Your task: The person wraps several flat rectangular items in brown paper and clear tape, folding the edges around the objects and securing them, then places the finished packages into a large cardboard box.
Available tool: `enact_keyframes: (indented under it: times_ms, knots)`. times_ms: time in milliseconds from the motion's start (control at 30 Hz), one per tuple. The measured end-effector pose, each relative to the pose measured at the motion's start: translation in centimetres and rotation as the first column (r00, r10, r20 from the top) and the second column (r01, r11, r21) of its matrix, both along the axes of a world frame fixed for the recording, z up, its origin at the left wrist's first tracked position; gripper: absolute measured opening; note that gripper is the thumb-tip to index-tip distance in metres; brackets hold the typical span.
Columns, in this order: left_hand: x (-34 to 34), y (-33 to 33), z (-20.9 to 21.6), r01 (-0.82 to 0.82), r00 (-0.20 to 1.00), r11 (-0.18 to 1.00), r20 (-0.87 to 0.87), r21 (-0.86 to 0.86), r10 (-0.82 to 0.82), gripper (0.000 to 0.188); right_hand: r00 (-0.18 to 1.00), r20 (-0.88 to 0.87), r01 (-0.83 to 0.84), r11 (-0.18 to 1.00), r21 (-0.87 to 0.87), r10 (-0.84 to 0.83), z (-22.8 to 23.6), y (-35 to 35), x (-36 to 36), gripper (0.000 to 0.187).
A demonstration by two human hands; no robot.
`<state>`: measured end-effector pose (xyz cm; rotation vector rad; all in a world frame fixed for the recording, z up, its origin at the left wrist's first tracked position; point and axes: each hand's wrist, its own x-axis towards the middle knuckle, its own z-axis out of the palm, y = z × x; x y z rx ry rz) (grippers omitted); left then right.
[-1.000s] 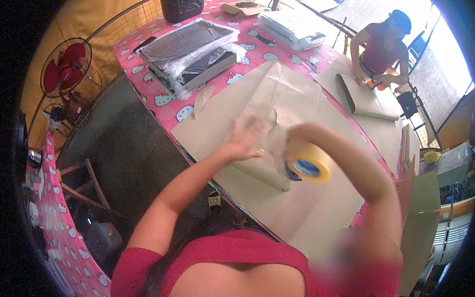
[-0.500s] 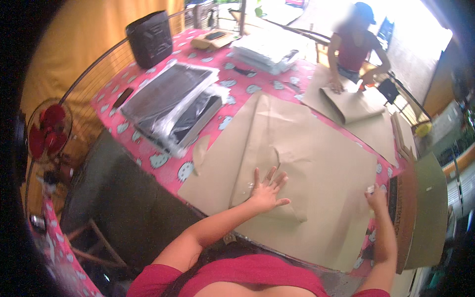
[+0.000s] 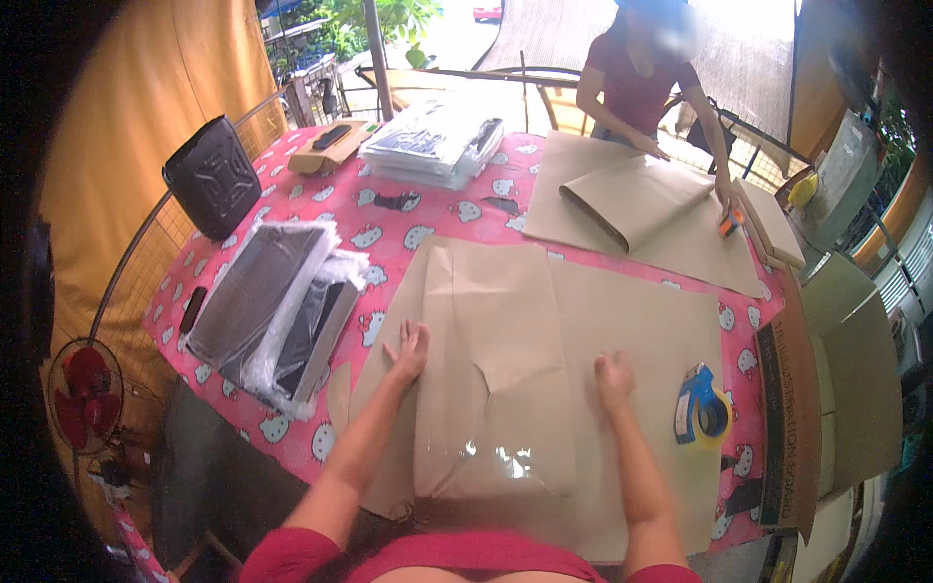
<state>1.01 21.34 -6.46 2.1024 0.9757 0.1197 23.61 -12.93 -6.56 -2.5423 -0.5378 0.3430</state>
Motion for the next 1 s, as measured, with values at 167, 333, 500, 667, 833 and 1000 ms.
enact_keyframes:
  times_ms: [167,333,500,667,833,1000]
  knots:
    - [-0.3,-1.0,2.3,0.187,0.848,0.73,0.483,-0.657,0.217,0.085,0.924,-0.377,0.125,0.876,0.467,0.069,-1.1,7.0,-2.6,0.069]
    - [-2.6,-2.8,12.4,0.065,0.6,0.922,0.754,-0.382,0.269,0.072,0.936,-0.217,0.065,0.473,0.879,0.275,13.3,7.3,-7.3,0.07]
    - [-1.7,-3.5,26.4,0.021,0.309,0.956,0.911,-0.293,0.272,0.069,0.968,0.243,-0.251,0.365,0.896,0.069,26.9,5.1,-7.2,0.083]
    - [-2.1,-5.6,35.1,0.184,0.116,0.983,0.993,-0.013,-0.009,0.053,0.931,0.36,-0.364,0.182,0.914,0.057,32.6,4.5,-5.7,0.084]
    - [-1.6,-6.0,35.9,0.052,0.222,0.984,0.958,0.173,-0.18,0.053,0.946,0.31,-0.322,0.191,0.927,0.092,32.2,4.4,-6.1,0.076]
    - [-0.7,-7.1,40.0,-0.101,0.19,0.979,0.97,0.176,-0.155,0.053,0.964,0.264,-0.261,0.178,0.949,0.005,36.9,4.8,-7.5,0.062]
